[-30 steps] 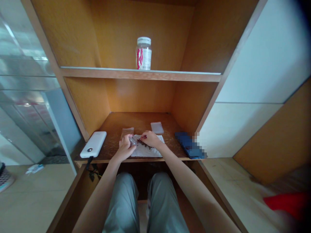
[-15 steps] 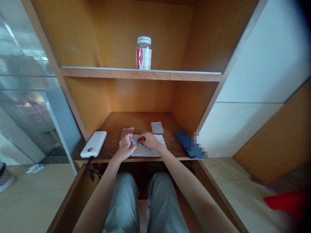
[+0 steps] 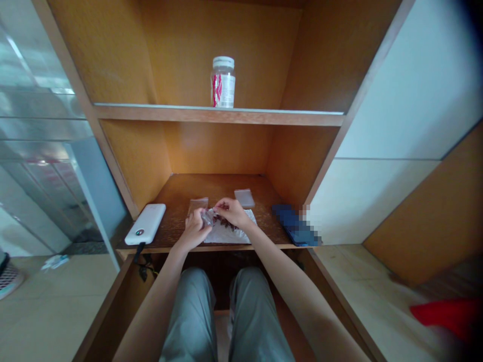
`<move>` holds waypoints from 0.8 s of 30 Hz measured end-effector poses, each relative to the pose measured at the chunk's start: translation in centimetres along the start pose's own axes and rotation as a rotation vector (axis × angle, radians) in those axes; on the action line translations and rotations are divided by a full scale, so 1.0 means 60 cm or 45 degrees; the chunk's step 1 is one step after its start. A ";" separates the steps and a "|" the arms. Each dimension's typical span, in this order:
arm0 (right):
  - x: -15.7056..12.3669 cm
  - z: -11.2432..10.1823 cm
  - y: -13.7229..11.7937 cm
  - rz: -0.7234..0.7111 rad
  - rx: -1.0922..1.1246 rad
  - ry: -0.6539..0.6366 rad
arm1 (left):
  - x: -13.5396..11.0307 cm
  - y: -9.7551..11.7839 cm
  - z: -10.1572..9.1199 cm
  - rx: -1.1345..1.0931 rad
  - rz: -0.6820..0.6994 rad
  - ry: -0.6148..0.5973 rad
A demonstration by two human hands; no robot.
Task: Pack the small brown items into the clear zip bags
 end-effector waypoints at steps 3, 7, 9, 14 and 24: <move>0.002 0.004 -0.016 -0.039 0.100 -0.045 | 0.001 -0.002 0.001 0.018 -0.001 0.012; 0.000 0.013 -0.034 -0.064 0.063 -0.133 | 0.003 -0.003 0.003 0.017 0.006 0.020; -0.001 0.016 -0.039 -0.071 0.025 -0.140 | 0.003 -0.003 0.004 0.015 0.010 0.018; -0.001 0.023 -0.041 -0.106 -0.061 -0.129 | 0.003 -0.002 0.004 0.018 0.014 0.021; -0.002 0.019 -0.038 -0.189 -0.114 -0.127 | 0.000 0.001 0.002 0.024 0.008 -0.002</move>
Point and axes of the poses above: each hand's wrist, its own x-axis towards the middle knuckle, its own z-axis out of the palm, y = z × x, the point moved 7 cm from there along x, towards the middle knuckle, and after that the axes turned 12 degrees about -z, right-handed, at the moved point
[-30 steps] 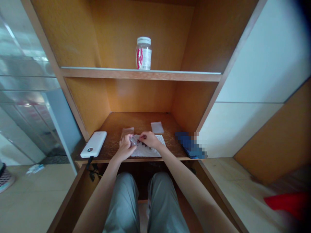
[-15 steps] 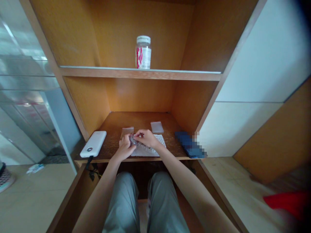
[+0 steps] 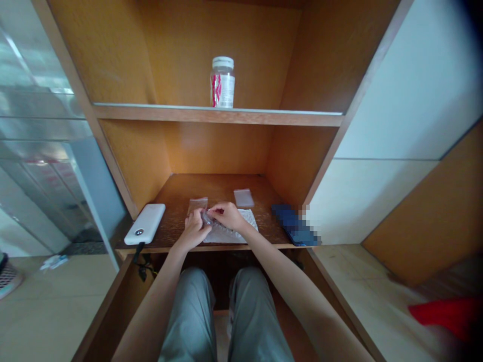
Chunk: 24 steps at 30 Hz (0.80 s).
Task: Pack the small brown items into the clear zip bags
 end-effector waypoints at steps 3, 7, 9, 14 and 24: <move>-0.003 -0.011 0.017 0.124 -0.096 0.024 | 0.000 0.000 0.000 -0.009 0.006 0.001; -0.013 -0.016 0.033 0.296 -0.376 -0.138 | 0.001 -0.001 0.000 -0.022 0.014 0.005; -0.020 -0.014 0.034 0.356 -0.514 -0.246 | 0.001 -0.002 0.000 -0.029 0.010 0.005; -0.029 -0.001 0.026 0.411 -0.623 -0.403 | 0.002 -0.003 0.000 -0.033 0.005 0.005; -0.035 0.009 0.037 0.547 -0.684 -0.424 | 0.000 -0.001 0.001 -0.038 -0.007 -0.014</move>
Point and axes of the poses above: each hand's wrist, its own x-axis towards the middle knuckle, its own z-axis out of the palm, y = z × x, the point moved 7 cm from there along x, towards the middle knuckle, and after that the axes turned 12 degrees about -z, right-handed, at the moved point
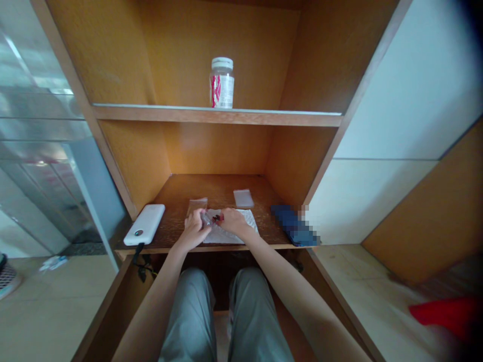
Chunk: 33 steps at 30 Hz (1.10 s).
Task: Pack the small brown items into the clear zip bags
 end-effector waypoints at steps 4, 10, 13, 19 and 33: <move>0.003 0.007 0.002 0.039 -0.005 -0.017 | -0.001 0.002 -0.002 0.000 0.007 0.011; 0.000 0.002 -0.001 0.058 -0.042 0.001 | -0.002 0.002 -0.002 -0.004 0.016 0.017; -0.002 0.002 -0.006 0.054 -0.038 0.007 | -0.002 0.002 -0.002 0.001 0.021 0.014; 0.000 -0.011 -0.001 0.075 0.054 0.144 | -0.002 0.002 -0.002 0.006 0.026 0.013; 0.002 -0.030 -0.021 -0.429 0.820 0.662 | 0.001 -0.001 -0.001 0.010 0.014 0.032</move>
Point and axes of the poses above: each hand's wrist, its own x-axis towards the middle knuckle, its own z-axis out of the palm, y = z × x, the point moved 7 cm from there along x, towards the middle knuckle, and after that the axes turned 12 degrees about -z, right-handed, at the moved point
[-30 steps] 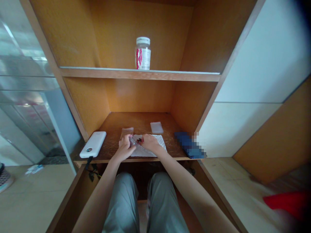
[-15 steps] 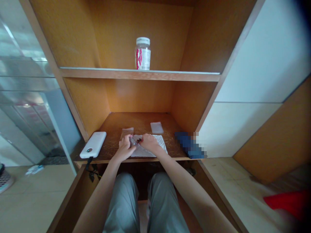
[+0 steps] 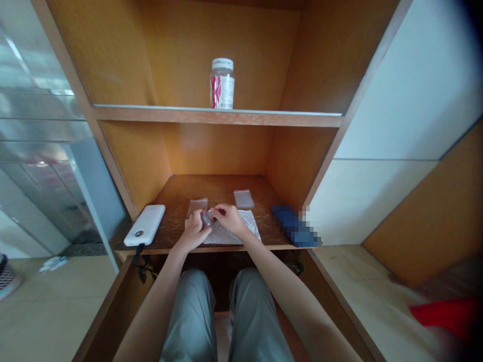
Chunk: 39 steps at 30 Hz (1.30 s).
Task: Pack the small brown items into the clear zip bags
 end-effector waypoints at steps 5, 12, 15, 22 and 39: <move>-0.016 -0.038 0.010 0.001 -0.028 0.314 | -0.001 -0.001 0.000 -0.027 0.017 -0.002; -0.049 -0.069 0.023 0.098 -0.104 0.623 | 0.000 0.002 -0.006 -0.038 -0.006 0.049; -0.049 -0.066 0.016 0.066 -0.112 0.586 | 0.003 0.006 -0.017 -0.044 -0.052 0.097; -0.047 -0.061 0.003 -0.014 -0.075 0.508 | 0.017 0.058 -0.067 -0.233 0.016 0.258; -0.039 -0.026 -0.011 -0.072 0.124 0.189 | 0.039 0.058 -0.016 -1.171 -0.247 0.027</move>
Point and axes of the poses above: each hand's wrist, its own x-axis towards the middle knuckle, its own z-axis out of the palm, y = z × x, the point moved 7 cm from there along x, towards the middle knuckle, and after that the axes turned 12 degrees about -z, right-handed, at the moved point
